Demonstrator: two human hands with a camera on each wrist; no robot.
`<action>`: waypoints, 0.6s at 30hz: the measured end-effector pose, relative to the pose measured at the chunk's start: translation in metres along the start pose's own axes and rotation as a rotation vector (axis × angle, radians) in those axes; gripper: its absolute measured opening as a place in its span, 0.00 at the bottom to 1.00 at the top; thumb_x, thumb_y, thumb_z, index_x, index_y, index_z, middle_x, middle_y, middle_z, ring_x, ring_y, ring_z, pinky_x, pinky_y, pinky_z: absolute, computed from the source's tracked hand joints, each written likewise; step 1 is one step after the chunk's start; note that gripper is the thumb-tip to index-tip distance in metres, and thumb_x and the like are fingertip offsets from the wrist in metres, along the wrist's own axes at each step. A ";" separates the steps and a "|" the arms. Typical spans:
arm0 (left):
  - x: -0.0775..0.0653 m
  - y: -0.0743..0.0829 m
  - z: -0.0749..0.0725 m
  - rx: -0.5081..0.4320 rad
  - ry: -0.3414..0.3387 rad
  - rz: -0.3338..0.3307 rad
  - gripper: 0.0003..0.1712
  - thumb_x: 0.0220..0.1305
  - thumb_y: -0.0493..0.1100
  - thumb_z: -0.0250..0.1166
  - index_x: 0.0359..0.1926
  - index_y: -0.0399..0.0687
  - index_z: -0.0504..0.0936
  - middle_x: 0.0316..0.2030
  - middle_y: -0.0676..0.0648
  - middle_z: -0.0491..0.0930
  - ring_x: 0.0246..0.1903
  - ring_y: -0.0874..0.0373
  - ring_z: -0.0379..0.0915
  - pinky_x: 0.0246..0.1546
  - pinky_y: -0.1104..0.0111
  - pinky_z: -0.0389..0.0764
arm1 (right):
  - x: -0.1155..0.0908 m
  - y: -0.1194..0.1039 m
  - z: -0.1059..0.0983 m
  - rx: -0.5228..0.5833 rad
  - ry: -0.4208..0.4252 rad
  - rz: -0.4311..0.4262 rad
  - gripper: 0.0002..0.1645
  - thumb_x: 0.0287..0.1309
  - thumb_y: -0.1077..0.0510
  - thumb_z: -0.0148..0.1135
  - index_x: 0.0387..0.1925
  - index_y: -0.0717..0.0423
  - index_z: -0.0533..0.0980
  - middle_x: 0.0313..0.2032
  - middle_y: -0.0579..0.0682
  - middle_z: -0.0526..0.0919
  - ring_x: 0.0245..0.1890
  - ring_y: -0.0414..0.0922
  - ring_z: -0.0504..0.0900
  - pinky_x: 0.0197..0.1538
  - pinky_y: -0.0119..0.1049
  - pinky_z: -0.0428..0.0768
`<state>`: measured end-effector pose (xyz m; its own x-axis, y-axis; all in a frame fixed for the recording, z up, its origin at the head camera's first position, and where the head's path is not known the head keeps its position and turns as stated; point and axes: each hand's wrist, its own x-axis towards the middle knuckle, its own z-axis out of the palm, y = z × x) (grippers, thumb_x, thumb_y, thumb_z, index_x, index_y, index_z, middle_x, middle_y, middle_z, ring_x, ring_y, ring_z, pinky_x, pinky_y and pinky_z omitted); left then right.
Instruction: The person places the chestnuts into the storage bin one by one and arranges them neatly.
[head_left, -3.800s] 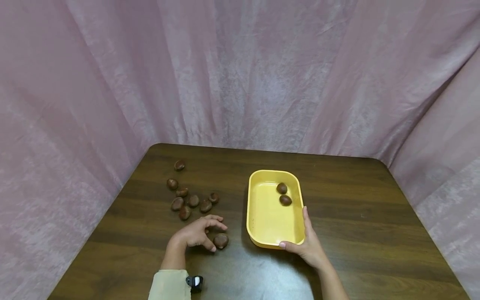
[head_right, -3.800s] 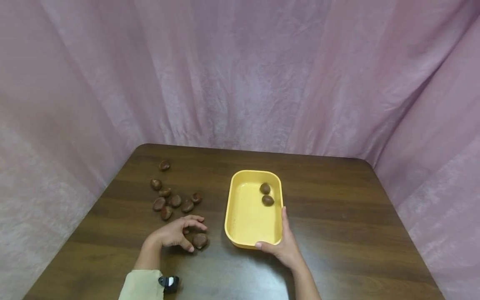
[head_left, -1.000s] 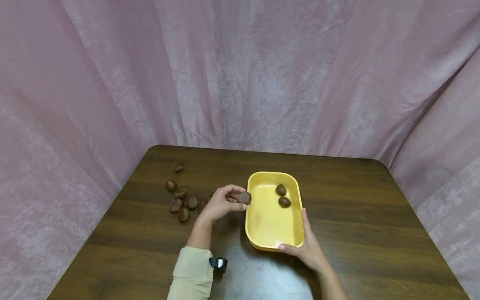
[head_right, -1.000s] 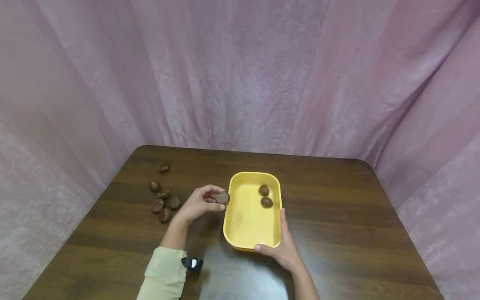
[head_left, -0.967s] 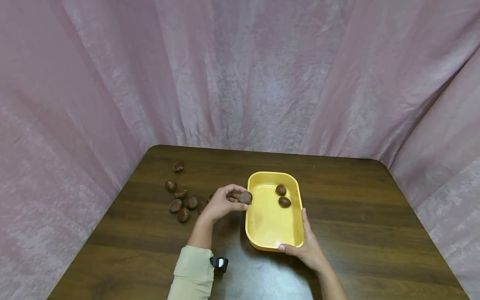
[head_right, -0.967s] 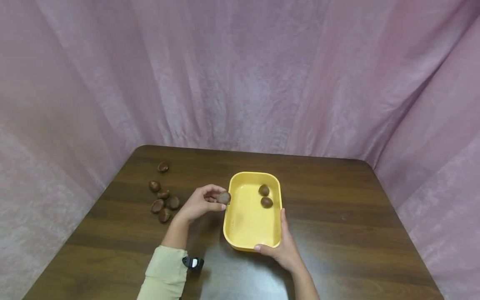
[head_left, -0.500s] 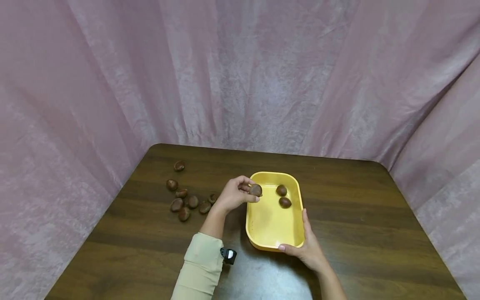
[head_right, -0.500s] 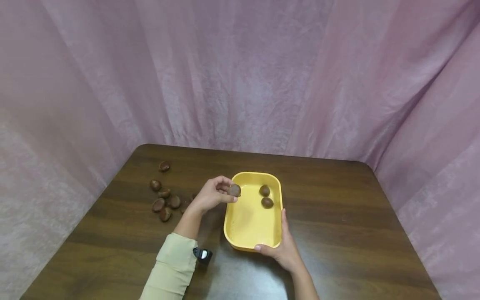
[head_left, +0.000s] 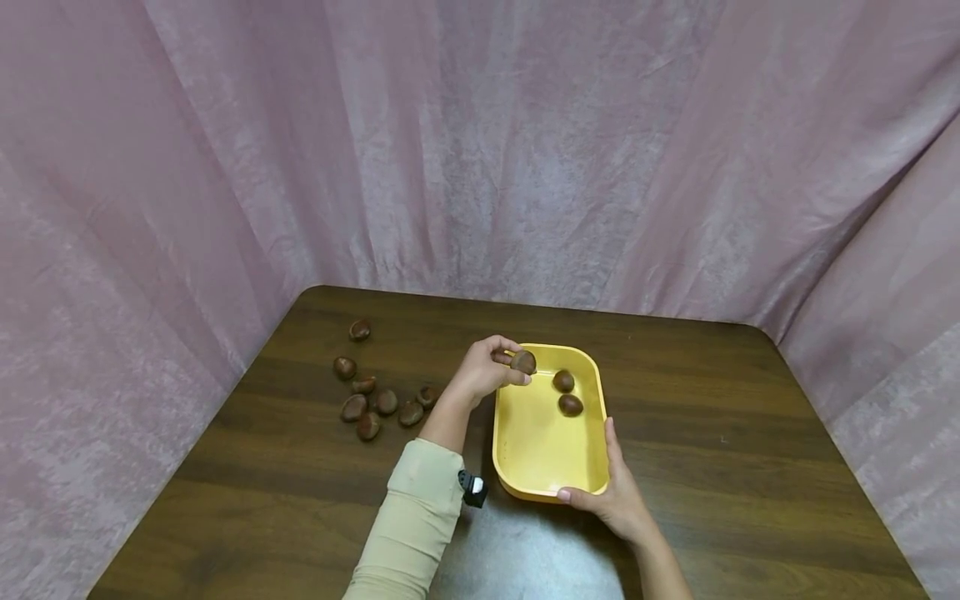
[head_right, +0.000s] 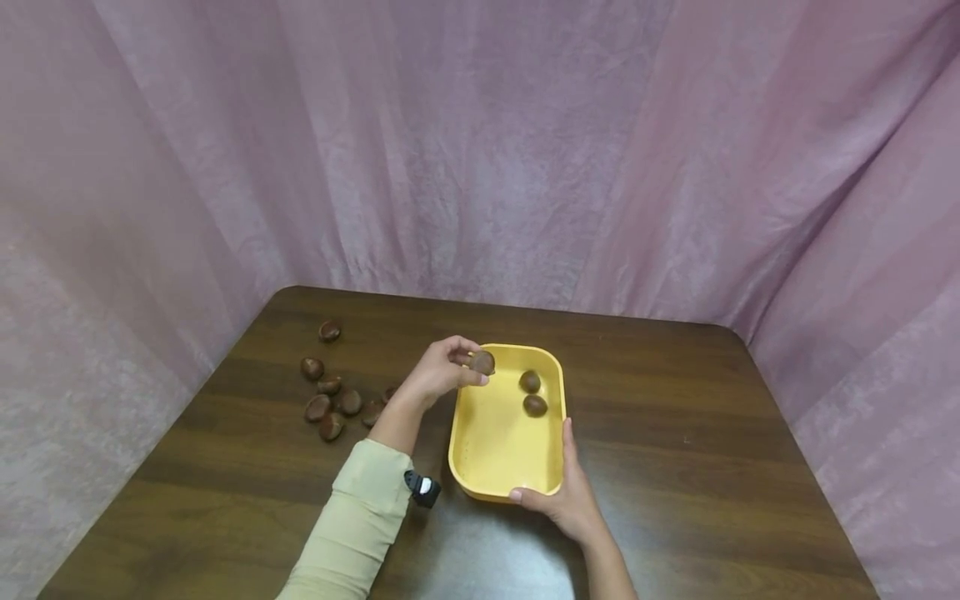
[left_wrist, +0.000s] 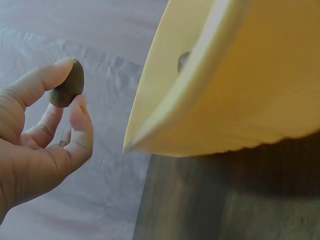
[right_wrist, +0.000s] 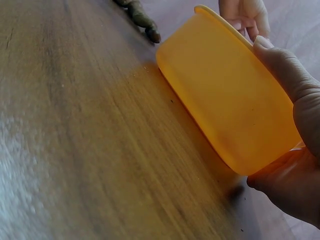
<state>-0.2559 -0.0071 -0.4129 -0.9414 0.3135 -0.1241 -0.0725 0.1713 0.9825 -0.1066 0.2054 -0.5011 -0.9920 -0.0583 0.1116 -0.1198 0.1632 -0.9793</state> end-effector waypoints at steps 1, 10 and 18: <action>0.002 0.001 0.001 -0.013 0.003 -0.004 0.25 0.42 0.31 0.75 0.44 0.44 0.77 0.37 0.41 0.73 0.34 0.52 0.70 0.35 0.62 0.77 | 0.000 0.000 0.000 0.001 -0.002 -0.002 0.76 0.36 0.67 0.76 0.72 0.50 0.29 0.70 0.62 0.36 0.62 0.58 0.56 0.59 0.31 0.58; 0.021 0.007 0.014 -0.052 0.009 -0.062 0.25 0.42 0.29 0.74 0.44 0.43 0.78 0.38 0.42 0.73 0.35 0.53 0.72 0.33 0.66 0.79 | 0.001 0.001 -0.002 0.008 0.008 0.004 0.76 0.35 0.67 0.77 0.72 0.50 0.30 0.70 0.62 0.37 0.58 0.59 0.63 0.57 0.34 0.64; 0.038 0.006 0.021 -0.081 0.001 -0.147 0.23 0.42 0.29 0.75 0.42 0.44 0.79 0.38 0.43 0.76 0.35 0.52 0.76 0.35 0.64 0.80 | 0.000 0.001 -0.002 -0.025 0.019 0.032 0.77 0.35 0.66 0.77 0.72 0.48 0.30 0.70 0.62 0.39 0.58 0.57 0.63 0.58 0.36 0.62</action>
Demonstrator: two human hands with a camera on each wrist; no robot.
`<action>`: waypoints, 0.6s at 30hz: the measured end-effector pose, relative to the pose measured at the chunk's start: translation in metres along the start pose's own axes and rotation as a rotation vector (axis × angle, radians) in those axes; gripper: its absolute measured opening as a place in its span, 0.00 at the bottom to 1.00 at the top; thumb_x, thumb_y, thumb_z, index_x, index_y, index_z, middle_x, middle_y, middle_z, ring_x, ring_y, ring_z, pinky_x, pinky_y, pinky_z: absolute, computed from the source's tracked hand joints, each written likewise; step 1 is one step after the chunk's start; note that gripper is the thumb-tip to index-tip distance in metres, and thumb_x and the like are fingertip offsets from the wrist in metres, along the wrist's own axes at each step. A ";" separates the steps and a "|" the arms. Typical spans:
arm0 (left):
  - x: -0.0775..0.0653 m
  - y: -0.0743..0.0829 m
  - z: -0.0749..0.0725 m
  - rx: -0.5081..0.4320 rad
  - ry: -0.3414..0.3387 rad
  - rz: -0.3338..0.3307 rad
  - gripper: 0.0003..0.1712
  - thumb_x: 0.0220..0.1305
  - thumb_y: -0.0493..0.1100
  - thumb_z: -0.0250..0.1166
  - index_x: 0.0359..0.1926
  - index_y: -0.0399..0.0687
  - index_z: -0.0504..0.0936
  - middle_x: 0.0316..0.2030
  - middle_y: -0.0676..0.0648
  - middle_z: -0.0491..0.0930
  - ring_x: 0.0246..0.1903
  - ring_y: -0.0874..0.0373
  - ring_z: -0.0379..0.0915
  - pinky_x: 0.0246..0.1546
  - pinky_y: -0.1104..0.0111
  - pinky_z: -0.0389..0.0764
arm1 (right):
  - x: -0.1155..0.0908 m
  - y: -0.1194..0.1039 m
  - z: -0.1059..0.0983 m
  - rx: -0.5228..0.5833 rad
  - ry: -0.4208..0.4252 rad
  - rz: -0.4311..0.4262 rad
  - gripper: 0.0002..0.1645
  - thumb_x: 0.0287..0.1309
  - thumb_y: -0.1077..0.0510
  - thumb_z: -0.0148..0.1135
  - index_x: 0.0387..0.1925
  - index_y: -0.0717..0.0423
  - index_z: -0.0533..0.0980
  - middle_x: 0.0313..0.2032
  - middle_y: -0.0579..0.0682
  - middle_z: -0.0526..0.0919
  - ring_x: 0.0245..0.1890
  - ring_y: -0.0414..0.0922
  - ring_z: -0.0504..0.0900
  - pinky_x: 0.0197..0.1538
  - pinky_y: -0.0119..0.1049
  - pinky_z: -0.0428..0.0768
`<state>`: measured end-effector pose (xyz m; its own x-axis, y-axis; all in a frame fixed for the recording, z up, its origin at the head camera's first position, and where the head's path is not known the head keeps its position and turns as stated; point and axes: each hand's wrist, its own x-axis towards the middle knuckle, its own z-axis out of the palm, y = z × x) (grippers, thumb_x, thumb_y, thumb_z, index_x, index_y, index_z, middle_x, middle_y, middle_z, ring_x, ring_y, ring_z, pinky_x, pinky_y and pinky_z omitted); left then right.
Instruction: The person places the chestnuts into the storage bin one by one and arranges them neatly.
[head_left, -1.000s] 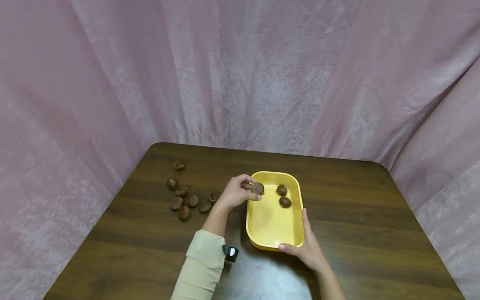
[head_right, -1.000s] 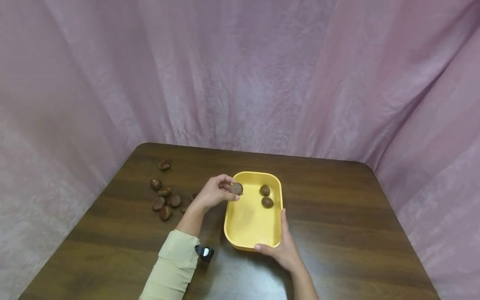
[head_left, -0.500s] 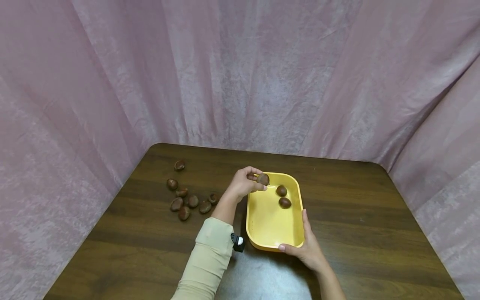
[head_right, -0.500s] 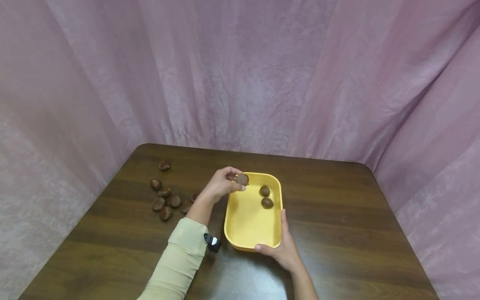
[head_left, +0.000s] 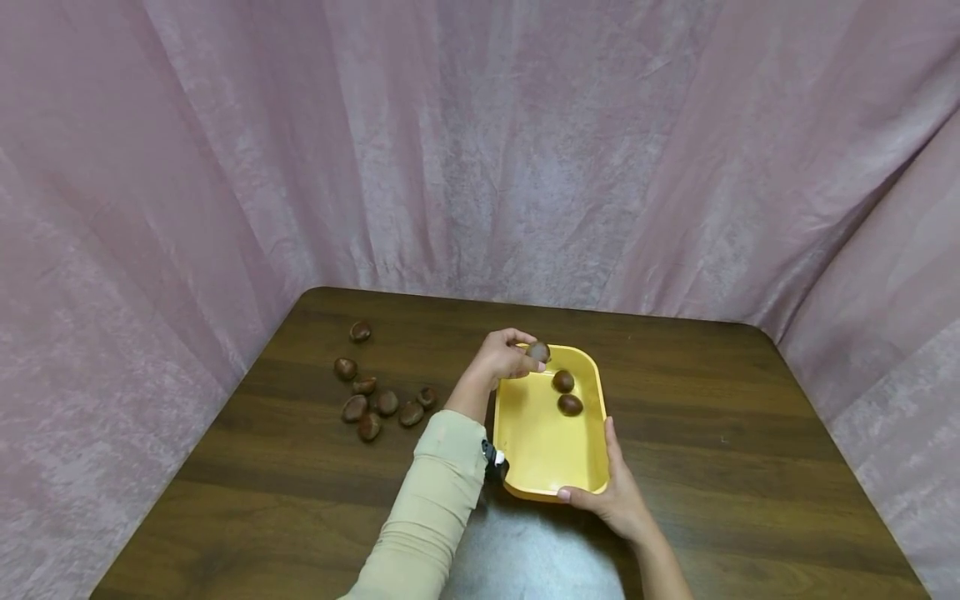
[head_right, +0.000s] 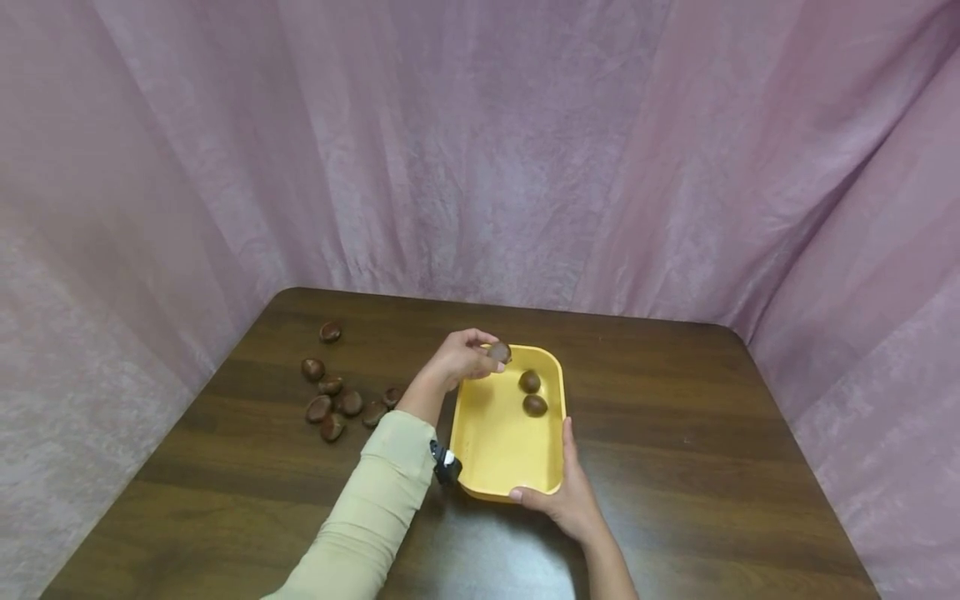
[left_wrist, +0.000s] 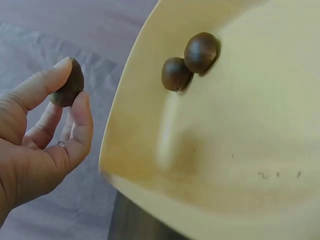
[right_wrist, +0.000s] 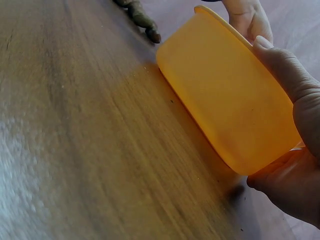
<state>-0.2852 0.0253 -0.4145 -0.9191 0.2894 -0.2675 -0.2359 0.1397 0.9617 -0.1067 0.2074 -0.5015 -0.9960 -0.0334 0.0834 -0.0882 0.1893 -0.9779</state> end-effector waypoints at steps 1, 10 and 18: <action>0.002 0.000 0.001 0.003 0.002 -0.002 0.23 0.42 0.29 0.74 0.42 0.43 0.79 0.39 0.43 0.76 0.35 0.52 0.77 0.35 0.64 0.80 | 0.000 0.000 0.000 -0.003 0.000 0.001 0.77 0.35 0.65 0.77 0.72 0.48 0.30 0.70 0.61 0.39 0.58 0.57 0.63 0.59 0.37 0.61; 0.015 -0.002 0.015 0.051 0.051 -0.044 0.23 0.40 0.25 0.74 0.40 0.40 0.78 0.40 0.40 0.72 0.32 0.50 0.78 0.35 0.62 0.80 | 0.001 -0.001 -0.001 -0.001 0.001 -0.018 0.76 0.35 0.65 0.77 0.72 0.49 0.30 0.70 0.62 0.40 0.58 0.58 0.64 0.59 0.42 0.61; 0.023 -0.009 0.026 0.143 0.127 -0.075 0.22 0.38 0.22 0.73 0.36 0.38 0.79 0.44 0.38 0.69 0.31 0.51 0.76 0.31 0.67 0.80 | 0.000 -0.001 0.001 -0.024 0.012 -0.016 0.76 0.35 0.64 0.78 0.72 0.50 0.31 0.70 0.63 0.40 0.61 0.58 0.60 0.61 0.51 0.55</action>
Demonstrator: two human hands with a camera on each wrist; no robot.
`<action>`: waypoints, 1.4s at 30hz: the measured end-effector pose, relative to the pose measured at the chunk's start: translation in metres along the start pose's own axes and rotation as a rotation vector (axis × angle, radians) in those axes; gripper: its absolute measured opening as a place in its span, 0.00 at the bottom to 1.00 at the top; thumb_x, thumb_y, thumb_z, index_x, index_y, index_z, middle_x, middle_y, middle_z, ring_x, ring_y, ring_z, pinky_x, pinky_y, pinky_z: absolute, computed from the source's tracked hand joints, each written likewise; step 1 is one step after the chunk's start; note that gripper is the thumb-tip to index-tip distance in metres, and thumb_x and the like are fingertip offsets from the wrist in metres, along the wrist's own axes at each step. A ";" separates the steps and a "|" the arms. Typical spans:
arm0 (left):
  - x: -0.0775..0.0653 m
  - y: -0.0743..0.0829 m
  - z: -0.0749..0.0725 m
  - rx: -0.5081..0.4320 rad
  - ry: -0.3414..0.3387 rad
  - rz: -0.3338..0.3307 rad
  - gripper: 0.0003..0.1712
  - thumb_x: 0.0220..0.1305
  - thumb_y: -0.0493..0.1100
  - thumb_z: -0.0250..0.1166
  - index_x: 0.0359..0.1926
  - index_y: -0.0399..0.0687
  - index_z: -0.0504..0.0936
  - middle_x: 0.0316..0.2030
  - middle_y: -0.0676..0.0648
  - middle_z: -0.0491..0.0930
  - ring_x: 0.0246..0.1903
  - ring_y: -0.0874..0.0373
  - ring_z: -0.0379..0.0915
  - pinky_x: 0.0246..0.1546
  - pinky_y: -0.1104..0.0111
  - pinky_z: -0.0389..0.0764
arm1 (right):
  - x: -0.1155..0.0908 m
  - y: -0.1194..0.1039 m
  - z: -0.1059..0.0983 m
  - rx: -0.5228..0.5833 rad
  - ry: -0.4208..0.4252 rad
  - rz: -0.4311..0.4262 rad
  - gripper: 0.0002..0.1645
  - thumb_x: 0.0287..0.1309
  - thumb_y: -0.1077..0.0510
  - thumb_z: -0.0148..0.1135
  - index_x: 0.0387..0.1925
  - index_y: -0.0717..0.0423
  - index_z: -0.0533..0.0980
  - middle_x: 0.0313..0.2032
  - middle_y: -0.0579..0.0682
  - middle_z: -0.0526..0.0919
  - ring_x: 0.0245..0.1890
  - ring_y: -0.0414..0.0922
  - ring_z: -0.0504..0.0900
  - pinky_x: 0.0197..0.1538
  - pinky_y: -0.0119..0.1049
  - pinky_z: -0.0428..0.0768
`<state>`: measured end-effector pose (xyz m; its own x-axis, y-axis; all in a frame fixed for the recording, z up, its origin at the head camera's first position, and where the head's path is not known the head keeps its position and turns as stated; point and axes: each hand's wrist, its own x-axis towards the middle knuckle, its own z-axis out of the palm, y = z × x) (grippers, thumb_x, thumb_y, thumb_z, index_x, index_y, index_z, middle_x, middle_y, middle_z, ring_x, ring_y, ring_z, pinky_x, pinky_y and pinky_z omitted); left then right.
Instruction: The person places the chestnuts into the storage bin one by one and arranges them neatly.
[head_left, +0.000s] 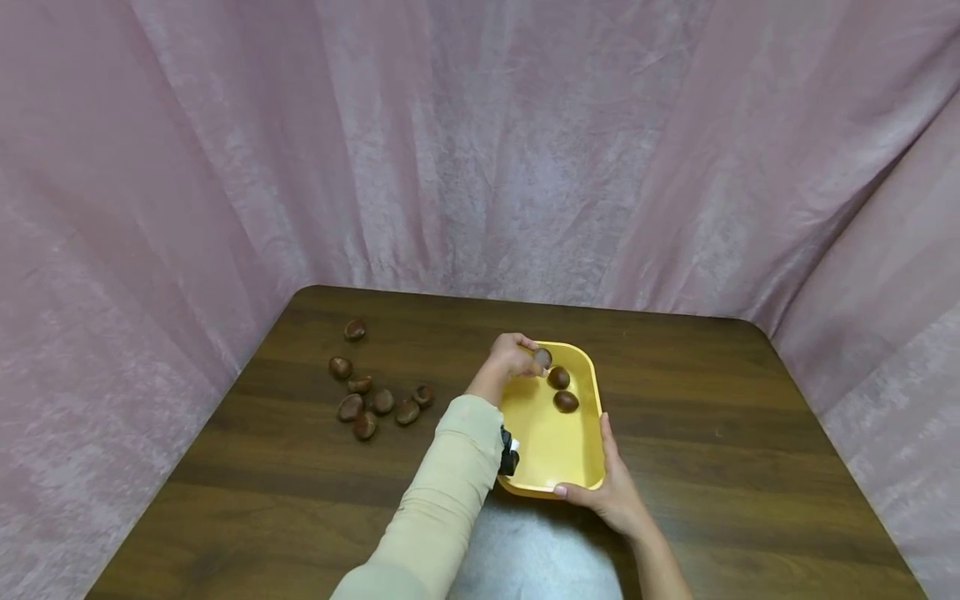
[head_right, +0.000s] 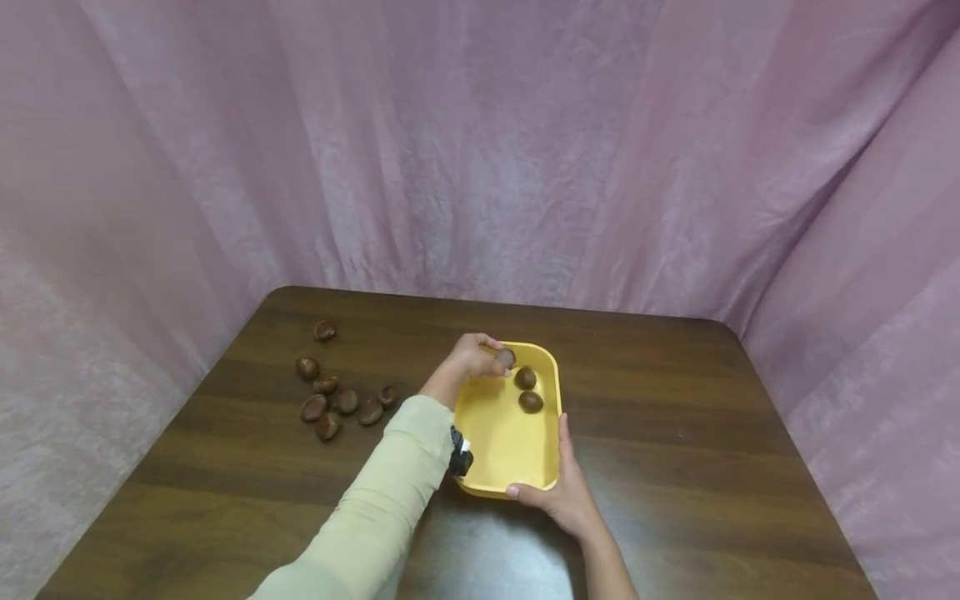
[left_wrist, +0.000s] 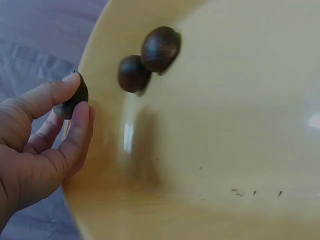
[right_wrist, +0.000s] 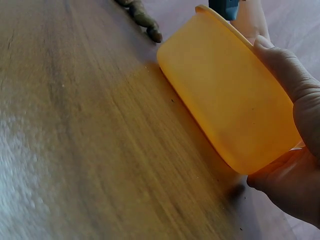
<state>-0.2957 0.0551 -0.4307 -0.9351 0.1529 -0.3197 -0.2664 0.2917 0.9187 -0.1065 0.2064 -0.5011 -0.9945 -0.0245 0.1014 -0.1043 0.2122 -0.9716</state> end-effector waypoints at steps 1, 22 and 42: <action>0.001 -0.002 0.001 0.017 0.004 -0.005 0.21 0.38 0.23 0.73 0.37 0.38 0.79 0.43 0.38 0.69 0.30 0.52 0.76 0.30 0.68 0.80 | 0.000 0.000 0.000 -0.002 -0.001 0.002 0.76 0.35 0.63 0.78 0.72 0.50 0.31 0.70 0.63 0.40 0.61 0.58 0.59 0.61 0.51 0.55; 0.059 -0.067 0.031 0.109 0.038 0.013 0.25 0.26 0.22 0.76 0.34 0.37 0.82 0.31 0.44 0.79 0.21 0.54 0.78 0.22 0.68 0.79 | 0.000 0.002 0.003 -0.021 -0.011 0.012 0.77 0.34 0.62 0.78 0.72 0.50 0.31 0.70 0.62 0.39 0.63 0.58 0.57 0.62 0.45 0.55; -0.020 0.014 -0.016 0.073 -0.046 0.064 0.26 0.47 0.30 0.72 0.50 0.40 0.78 0.52 0.38 0.70 0.32 0.54 0.79 0.34 0.69 0.79 | 0.001 -0.008 0.001 0.010 -0.034 -0.037 0.75 0.35 0.67 0.76 0.71 0.56 0.30 0.69 0.67 0.41 0.56 0.61 0.65 0.58 0.46 0.63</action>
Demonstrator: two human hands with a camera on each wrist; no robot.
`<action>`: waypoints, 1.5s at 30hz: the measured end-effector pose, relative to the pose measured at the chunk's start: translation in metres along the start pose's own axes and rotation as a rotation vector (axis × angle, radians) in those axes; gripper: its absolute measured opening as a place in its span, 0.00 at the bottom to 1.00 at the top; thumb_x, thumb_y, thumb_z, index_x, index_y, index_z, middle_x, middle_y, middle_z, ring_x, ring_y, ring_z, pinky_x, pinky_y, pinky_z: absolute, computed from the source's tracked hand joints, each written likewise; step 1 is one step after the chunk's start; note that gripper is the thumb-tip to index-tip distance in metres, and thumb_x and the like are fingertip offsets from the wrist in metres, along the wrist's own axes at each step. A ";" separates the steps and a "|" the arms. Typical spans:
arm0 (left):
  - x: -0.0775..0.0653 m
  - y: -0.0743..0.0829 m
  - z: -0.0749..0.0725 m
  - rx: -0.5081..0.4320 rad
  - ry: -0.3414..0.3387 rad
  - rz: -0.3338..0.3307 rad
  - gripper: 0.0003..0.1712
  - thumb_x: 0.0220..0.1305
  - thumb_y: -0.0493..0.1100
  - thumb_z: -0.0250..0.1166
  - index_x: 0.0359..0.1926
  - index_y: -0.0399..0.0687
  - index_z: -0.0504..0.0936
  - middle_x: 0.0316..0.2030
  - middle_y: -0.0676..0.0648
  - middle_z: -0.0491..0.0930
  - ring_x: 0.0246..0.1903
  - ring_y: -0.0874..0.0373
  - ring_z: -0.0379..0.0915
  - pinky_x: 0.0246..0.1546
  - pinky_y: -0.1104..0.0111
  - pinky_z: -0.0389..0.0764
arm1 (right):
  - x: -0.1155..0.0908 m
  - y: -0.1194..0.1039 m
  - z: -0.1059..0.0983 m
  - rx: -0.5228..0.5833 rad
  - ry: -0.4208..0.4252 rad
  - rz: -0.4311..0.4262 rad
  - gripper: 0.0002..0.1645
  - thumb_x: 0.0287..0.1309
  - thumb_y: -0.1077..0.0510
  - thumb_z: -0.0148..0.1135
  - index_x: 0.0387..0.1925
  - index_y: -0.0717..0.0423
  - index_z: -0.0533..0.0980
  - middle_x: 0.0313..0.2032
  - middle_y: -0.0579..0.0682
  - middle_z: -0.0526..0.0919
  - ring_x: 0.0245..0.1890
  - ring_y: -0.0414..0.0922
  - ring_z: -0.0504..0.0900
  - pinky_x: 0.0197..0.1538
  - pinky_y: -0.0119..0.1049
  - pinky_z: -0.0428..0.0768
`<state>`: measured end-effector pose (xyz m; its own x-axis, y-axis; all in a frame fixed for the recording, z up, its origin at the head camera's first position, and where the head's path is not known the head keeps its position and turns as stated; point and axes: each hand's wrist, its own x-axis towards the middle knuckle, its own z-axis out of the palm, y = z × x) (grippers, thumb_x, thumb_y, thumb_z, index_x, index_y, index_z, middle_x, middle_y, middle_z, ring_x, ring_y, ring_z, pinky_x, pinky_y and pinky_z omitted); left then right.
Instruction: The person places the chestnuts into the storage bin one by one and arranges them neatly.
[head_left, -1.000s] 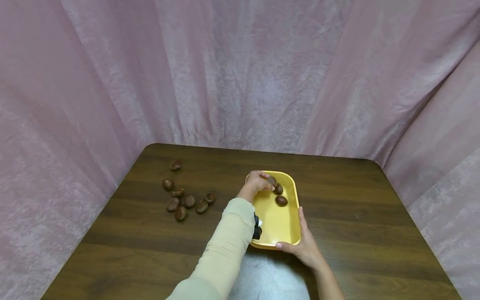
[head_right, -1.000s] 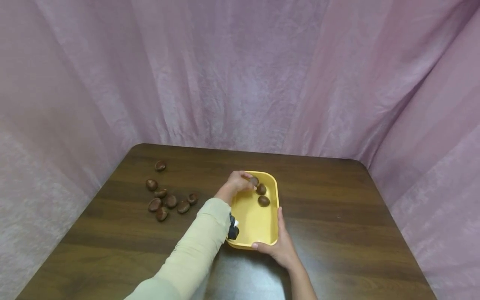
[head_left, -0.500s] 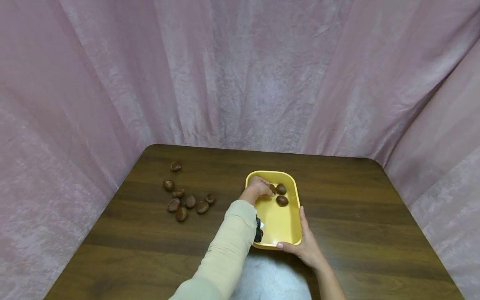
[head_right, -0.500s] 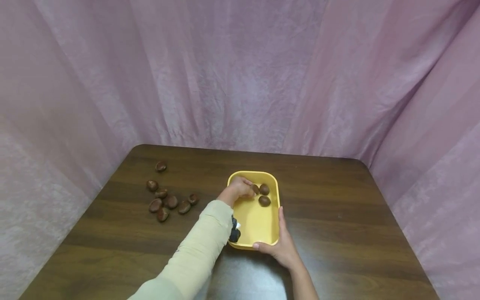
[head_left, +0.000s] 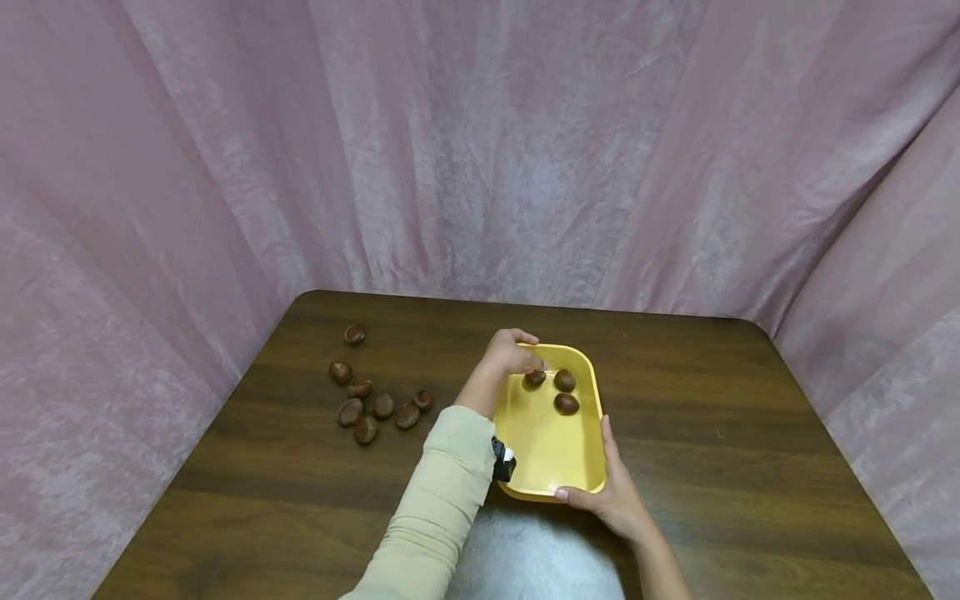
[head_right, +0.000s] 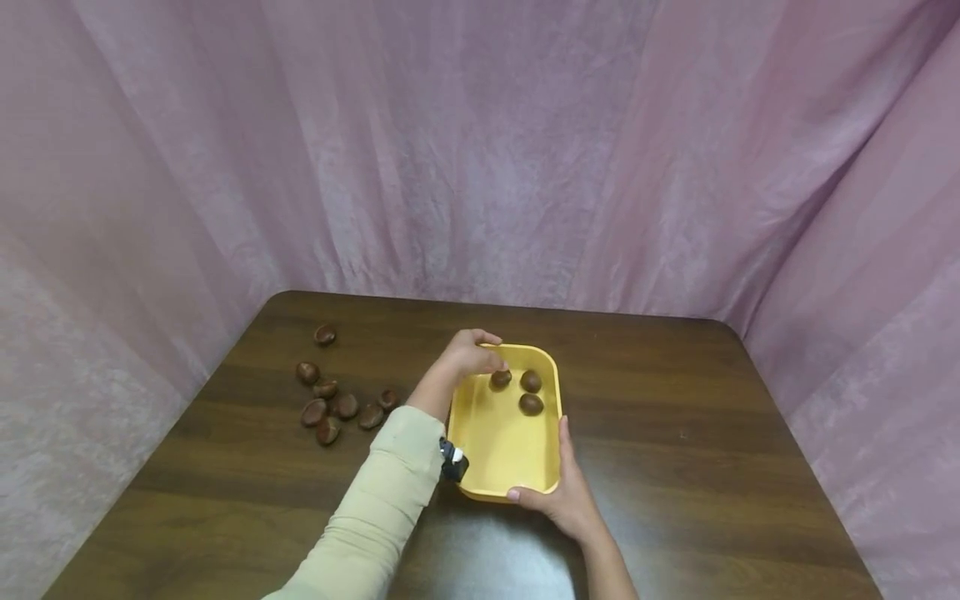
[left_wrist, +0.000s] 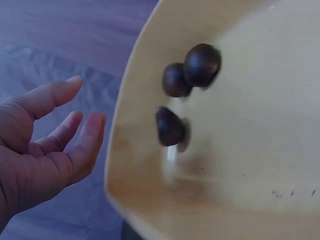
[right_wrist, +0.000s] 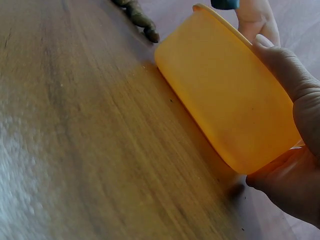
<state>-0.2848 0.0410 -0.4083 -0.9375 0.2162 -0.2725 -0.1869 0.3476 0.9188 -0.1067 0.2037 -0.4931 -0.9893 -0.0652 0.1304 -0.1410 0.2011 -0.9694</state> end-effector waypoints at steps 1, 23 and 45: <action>-0.003 0.000 -0.003 -0.029 -0.009 0.010 0.26 0.47 0.30 0.71 0.51 0.40 0.77 0.54 0.37 0.70 0.33 0.54 0.78 0.35 0.69 0.79 | 0.000 0.000 0.000 -0.004 0.001 0.001 0.75 0.35 0.67 0.77 0.71 0.56 0.30 0.69 0.67 0.41 0.57 0.61 0.64 0.58 0.45 0.63; -0.044 -0.036 -0.037 0.202 0.032 0.324 0.28 0.56 0.46 0.69 0.57 0.48 0.75 0.55 0.45 0.72 0.52 0.45 0.67 0.48 0.56 0.72 | 0.000 0.010 0.003 0.008 0.014 0.024 0.76 0.35 0.64 0.78 0.72 0.50 0.30 0.70 0.61 0.39 0.61 0.58 0.59 0.60 0.36 0.60; -0.075 -0.082 -0.081 0.274 0.108 0.360 0.29 0.50 0.51 0.73 0.55 0.60 0.76 0.55 0.52 0.69 0.56 0.47 0.64 0.49 0.51 0.70 | 0.001 0.010 0.005 0.025 0.002 0.009 0.76 0.36 0.64 0.77 0.72 0.49 0.30 0.70 0.61 0.39 0.62 0.59 0.57 0.61 0.43 0.57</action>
<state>-0.2228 -0.0771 -0.4400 -0.9563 0.2764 0.0950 0.2273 0.4991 0.8362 -0.1090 0.2009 -0.5037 -0.9907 -0.0613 0.1217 -0.1307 0.1771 -0.9755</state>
